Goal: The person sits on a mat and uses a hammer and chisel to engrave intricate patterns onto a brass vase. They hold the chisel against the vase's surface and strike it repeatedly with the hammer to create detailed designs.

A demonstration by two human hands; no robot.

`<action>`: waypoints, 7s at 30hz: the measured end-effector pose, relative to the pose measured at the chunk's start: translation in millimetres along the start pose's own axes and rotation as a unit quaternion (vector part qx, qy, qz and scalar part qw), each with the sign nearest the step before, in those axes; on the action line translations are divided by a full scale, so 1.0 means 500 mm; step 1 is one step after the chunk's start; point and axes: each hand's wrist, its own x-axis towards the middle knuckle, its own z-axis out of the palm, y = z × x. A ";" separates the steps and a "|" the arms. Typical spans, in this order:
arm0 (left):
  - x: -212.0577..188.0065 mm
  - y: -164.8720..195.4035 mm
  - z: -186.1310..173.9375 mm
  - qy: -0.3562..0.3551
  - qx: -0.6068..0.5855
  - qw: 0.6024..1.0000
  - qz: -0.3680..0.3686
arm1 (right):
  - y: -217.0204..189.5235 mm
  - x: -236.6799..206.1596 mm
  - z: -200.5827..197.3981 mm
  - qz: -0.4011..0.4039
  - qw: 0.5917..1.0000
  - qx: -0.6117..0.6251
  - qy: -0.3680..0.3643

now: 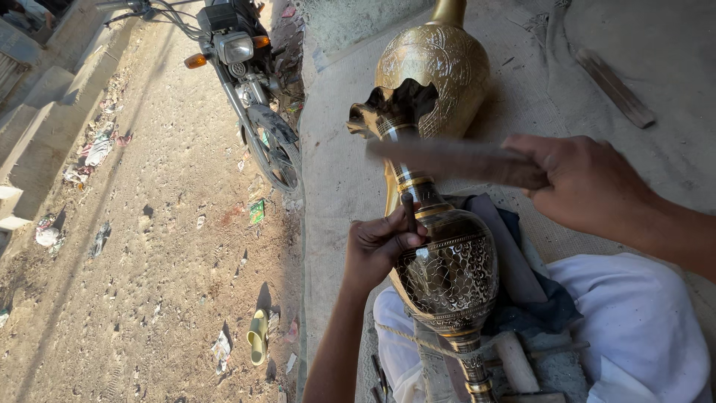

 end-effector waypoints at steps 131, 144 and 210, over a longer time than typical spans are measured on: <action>-0.198 0.337 0.244 -0.120 0.568 0.732 0.358 | 0.273 -0.498 0.302 0.455 0.817 0.332 0.126; -0.168 0.455 0.344 0.069 0.630 0.694 0.340 | 0.224 -0.446 0.296 0.447 0.832 0.314 0.101; -0.097 -0.045 0.195 0.173 0.275 0.914 0.243 | -0.014 -0.128 -0.026 -0.067 0.995 -0.060 0.047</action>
